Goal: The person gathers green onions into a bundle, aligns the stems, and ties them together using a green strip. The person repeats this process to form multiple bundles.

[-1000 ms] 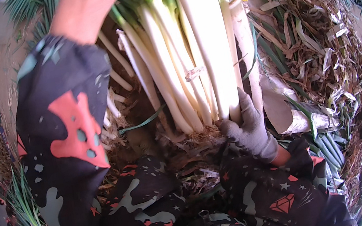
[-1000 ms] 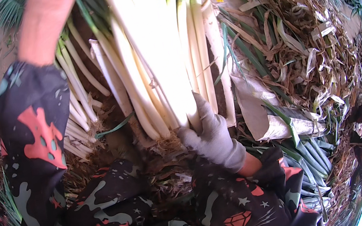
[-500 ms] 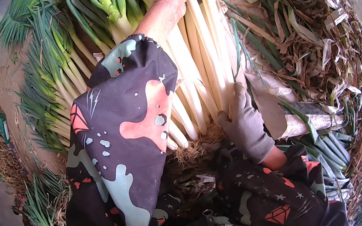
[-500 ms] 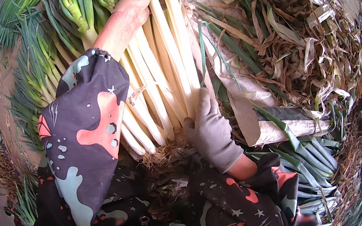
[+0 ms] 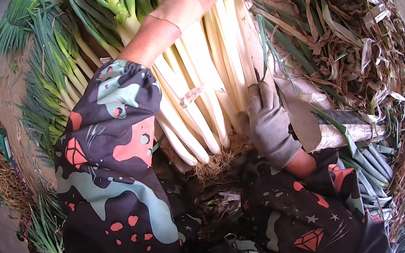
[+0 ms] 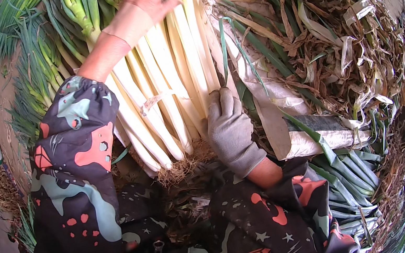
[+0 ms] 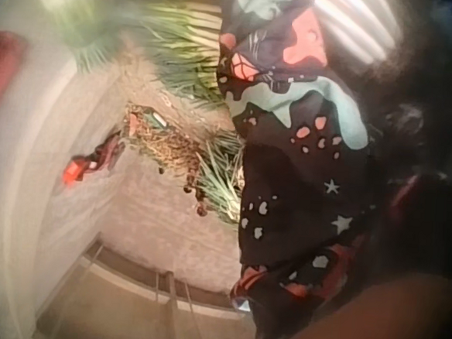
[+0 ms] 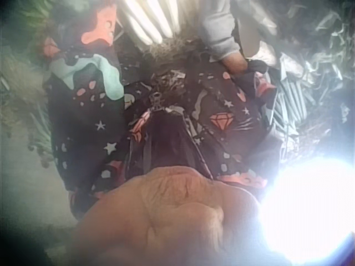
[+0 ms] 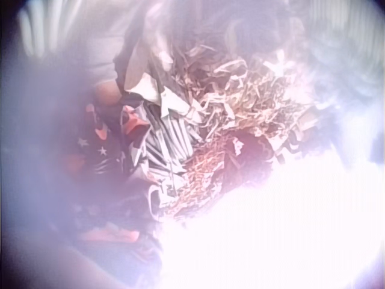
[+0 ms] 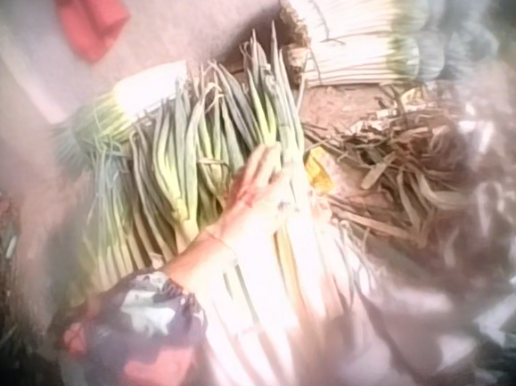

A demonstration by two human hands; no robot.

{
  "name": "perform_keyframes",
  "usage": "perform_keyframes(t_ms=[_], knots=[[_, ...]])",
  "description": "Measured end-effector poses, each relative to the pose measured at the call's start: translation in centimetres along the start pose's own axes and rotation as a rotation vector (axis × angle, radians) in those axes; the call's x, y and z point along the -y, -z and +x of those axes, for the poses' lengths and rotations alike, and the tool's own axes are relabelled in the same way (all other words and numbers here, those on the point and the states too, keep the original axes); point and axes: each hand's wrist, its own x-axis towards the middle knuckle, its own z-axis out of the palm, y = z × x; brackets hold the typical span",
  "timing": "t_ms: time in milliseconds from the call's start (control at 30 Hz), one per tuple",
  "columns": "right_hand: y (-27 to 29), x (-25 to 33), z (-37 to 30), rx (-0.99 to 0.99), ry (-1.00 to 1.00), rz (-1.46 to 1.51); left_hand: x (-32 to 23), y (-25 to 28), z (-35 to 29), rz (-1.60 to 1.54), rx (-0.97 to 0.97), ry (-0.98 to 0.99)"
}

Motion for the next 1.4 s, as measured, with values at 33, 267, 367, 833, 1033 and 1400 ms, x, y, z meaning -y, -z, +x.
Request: perform_keyframes(t_ms=[33,267,367,833,1033,1400], knots=[[-0.1,0.0,0.2,-0.004,0.002,0.015,-0.3,-0.8,-0.6,-0.101,0.042,-0.062],[1.6,0.9,1.7,-0.025,-0.016,0.099,-0.6,-4.6,-1.6,0.034,0.084,-0.033],[0.9,1.6,3.4,0.074,-0.059,0.113,-0.7,-4.5,-1.9,0.018,0.047,-0.03],[11.1,-3.3,9.4,-0.166,-0.552,1.045,-0.1,-5.4,-1.9,0.005,0.043,-0.088],[-0.2,4.4,2.8,0.407,-0.091,0.757,1.6,3.4,-3.8,-0.038,0.031,-0.011],[-1.5,5.6,3.4,0.401,-0.189,0.796,4.5,0.3,-7.2,0.044,-0.049,0.491]])
